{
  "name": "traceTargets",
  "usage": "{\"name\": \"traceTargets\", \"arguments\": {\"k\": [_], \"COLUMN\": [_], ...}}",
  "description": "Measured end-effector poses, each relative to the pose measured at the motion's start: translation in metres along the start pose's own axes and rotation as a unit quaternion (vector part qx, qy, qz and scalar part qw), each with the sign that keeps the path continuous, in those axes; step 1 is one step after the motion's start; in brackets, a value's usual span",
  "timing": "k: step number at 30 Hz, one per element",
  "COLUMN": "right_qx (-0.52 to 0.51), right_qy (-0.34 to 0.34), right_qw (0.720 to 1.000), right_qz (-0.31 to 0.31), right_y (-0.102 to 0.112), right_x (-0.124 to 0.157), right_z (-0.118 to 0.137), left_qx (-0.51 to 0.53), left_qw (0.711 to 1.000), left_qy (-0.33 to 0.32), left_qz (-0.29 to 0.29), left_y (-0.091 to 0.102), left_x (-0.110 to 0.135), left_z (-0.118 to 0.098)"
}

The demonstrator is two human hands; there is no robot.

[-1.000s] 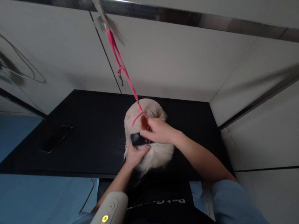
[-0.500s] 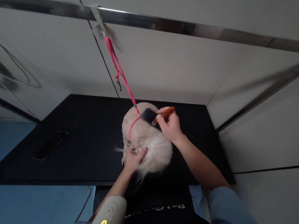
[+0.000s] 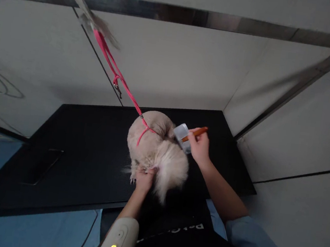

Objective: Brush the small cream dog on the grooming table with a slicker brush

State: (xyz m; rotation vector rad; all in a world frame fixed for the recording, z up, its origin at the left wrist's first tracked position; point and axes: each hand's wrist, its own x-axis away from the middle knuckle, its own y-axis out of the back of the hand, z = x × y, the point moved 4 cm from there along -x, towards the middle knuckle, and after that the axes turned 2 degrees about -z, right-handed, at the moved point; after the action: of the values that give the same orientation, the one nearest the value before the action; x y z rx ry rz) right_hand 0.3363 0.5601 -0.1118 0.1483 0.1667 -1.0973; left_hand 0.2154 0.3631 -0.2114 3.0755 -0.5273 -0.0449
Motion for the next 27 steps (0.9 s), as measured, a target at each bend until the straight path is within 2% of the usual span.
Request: {"name": "traceTargets", "arguments": {"k": [1,2,4,5,6,9,10,11,13,14,15,16,18,19,20,21,23,24,25,27], "right_qx": [-0.003,-0.006,-0.014,-0.017,-0.019,-0.014,-0.014,-0.019,-0.038,-0.044,-0.040,-0.027,0.014,0.028,0.031,0.024,-0.008,-0.018,-0.018,0.003], "right_qy": [0.015,0.022,0.002,-0.015,-0.024,0.024,0.040,0.041,0.002,-0.019,-0.027,-0.017,0.037,0.063,0.076,0.071,0.024,0.004,-0.001,0.034], "right_qw": [0.999,0.999,0.999,0.998,0.999,0.995,0.994,0.997,0.998,0.997,0.998,0.999,0.992,0.988,0.990,0.996,0.999,0.999,1.000,0.993], "right_qz": [-0.034,-0.028,0.042,0.058,0.041,-0.096,-0.096,-0.062,0.041,0.062,0.044,-0.006,-0.122,-0.138,-0.113,-0.056,0.048,0.048,0.007,-0.109], "right_y": [0.005,0.007,0.005,0.005,0.008,0.022,0.022,0.018,0.009,0.007,0.010,0.016,0.029,0.031,0.030,0.024,0.014,0.014,0.018,0.029], "right_x": [0.003,0.008,0.016,0.020,0.023,0.033,0.037,0.041,0.047,0.048,0.047,0.045,0.044,0.045,0.047,0.049,0.055,0.057,0.059,0.063], "right_z": [0.000,-0.001,-0.006,-0.009,-0.011,-0.008,-0.007,-0.007,-0.011,-0.013,-0.015,-0.014,-0.009,-0.006,-0.005,-0.005,-0.009,-0.011,-0.012,-0.010], "left_qx": [-0.006,-0.013,-0.033,-0.038,-0.039,-0.033,-0.032,-0.031,-0.028,-0.025,-0.022,-0.018,-0.016,-0.016,-0.019,-0.022,-0.023,-0.020,-0.015,-0.007], "left_qw": [1.000,1.000,0.998,0.997,0.997,0.996,0.996,0.996,0.997,0.997,0.997,0.997,0.997,0.996,0.996,0.996,0.996,0.996,0.996,0.996], "left_qy": [0.010,0.025,0.053,0.060,0.061,0.050,0.046,0.044,0.041,0.038,0.036,0.034,0.035,0.039,0.045,0.053,0.058,0.054,0.046,0.033], "left_qz": [-0.005,-0.010,-0.023,-0.033,-0.040,-0.059,-0.062,-0.064,-0.067,-0.067,-0.066,-0.067,-0.074,-0.076,-0.075,-0.072,-0.068,-0.070,-0.075,-0.083], "left_y": [-0.001,-0.002,-0.004,-0.005,-0.005,-0.006,-0.005,-0.005,-0.005,-0.005,-0.005,-0.005,-0.005,-0.006,-0.007,-0.008,-0.010,-0.011,-0.011,-0.010], "left_x": [0.002,0.004,0.006,0.007,0.008,0.007,0.007,0.007,0.008,0.008,0.008,0.008,0.008,0.009,0.009,0.010,0.011,0.011,0.012,0.012], "left_z": [-0.002,-0.003,-0.006,-0.007,-0.008,-0.007,-0.007,-0.006,-0.004,-0.004,-0.003,-0.003,-0.002,-0.002,-0.001,0.000,0.001,0.000,0.000,0.000]}}
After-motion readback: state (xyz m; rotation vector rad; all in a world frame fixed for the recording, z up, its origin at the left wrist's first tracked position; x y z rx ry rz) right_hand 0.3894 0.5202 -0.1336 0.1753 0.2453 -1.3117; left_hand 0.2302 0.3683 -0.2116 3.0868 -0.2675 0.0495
